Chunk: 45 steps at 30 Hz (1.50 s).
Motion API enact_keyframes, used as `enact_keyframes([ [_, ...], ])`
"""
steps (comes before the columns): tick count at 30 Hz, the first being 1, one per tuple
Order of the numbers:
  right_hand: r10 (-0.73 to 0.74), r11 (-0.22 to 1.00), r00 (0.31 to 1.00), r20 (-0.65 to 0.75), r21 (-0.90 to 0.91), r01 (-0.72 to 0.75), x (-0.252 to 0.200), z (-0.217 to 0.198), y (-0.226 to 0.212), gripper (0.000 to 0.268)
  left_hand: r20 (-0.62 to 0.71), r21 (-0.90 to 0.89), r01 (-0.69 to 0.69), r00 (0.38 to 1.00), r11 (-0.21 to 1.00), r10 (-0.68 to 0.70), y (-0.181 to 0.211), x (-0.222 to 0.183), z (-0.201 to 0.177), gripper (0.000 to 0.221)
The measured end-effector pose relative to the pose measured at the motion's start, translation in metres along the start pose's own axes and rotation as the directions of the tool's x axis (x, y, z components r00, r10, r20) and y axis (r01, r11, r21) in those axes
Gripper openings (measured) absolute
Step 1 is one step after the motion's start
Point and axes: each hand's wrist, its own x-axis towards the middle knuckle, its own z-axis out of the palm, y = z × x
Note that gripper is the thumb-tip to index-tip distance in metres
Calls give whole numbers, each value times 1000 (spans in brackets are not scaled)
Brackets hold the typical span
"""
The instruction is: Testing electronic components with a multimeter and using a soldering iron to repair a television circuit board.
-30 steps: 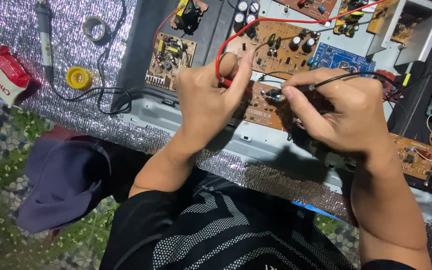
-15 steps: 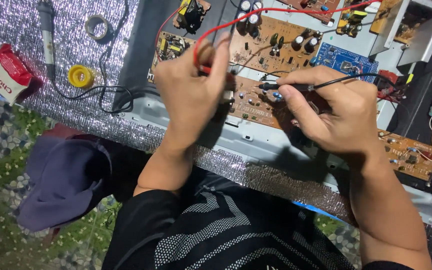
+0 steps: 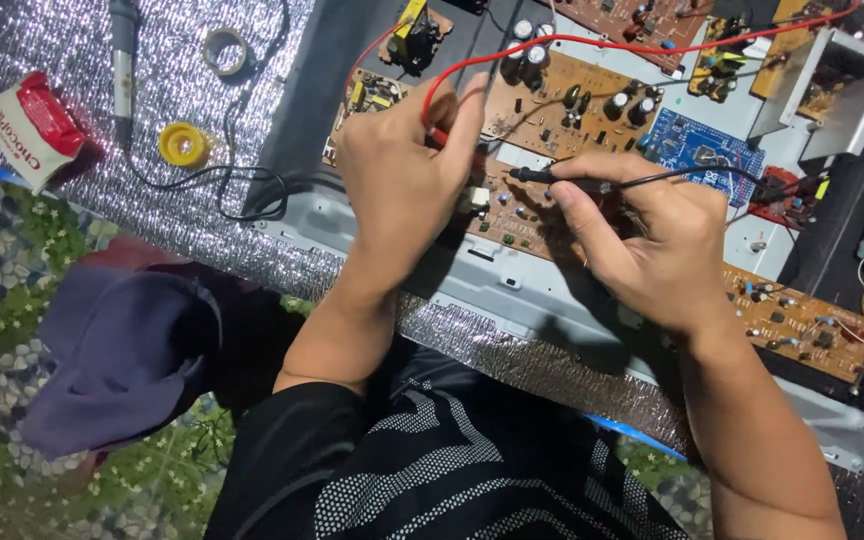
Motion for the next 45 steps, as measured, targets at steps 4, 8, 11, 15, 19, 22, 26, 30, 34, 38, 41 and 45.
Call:
enact_keyframes([
  [4, 4, 1000, 1000, 18, 20, -4, 2, 1, -4, 9, 43, -30, 45, 998, 999, -44, -1, -1, 3, 42],
  [8, -1, 1000, 999, 33, 23, 1, 2, 4, -5, 11, 8, 16, 38, 999, 999, -38, -2, -2, 6, 45],
  [11, -4, 1000, 999, 42, 31, 2, 1, 6, -4, 9, 20, 18, 36, 999, 999, -37, -1, -3, 5, 44],
  [15, 9, 1000, 999, 46, 17, -9, 1, 6, -4, 9, 45, 9, 46, 998, 999, -47, -1, -2, 3, 45],
  [19, 9, 1000, 999, 45, 12, -9, 1, 6, -4, 10, 44, 18, 49, 998, 999, -50, -2, -3, 5, 44],
  [22, 2, 1000, 999, 38, 24, -3, 2, 5, -3, 8, 37, -16, 33, 999, 999, -32, -2, -3, 6, 46],
  [26, -18, 999, 999, 32, 28, 17, 2, 6, -2, 8, 32, 2, 29, 999, 1000, -29, -2, -4, 6, 46],
  [30, -19, 999, 999, 31, 37, 18, 2, 5, -2, 10, 25, 5, 31, 999, 999, -32, -3, -4, 7, 44],
  [34, -16, 999, 999, 29, 29, 15, 2, 5, -1, 10, 32, 4, 27, 999, 1000, -27, -3, -4, 7, 46],
  [38, -7, 999, 999, 35, 41, 6, 2, 5, -2, 10, 30, 25, 16, 999, 1000, -17, -4, -5, 7, 44],
  [41, -16, 999, 999, 37, 38, 14, 2, 5, -1, 11, 28, 42, 18, 999, 999, -19, -4, -5, 7, 44],
  [45, -19, 999, 999, 35, 35, 18, 2, 5, -1, 10, 28, 35, 11, 1000, 999, -12, -4, -4, 6, 46],
])
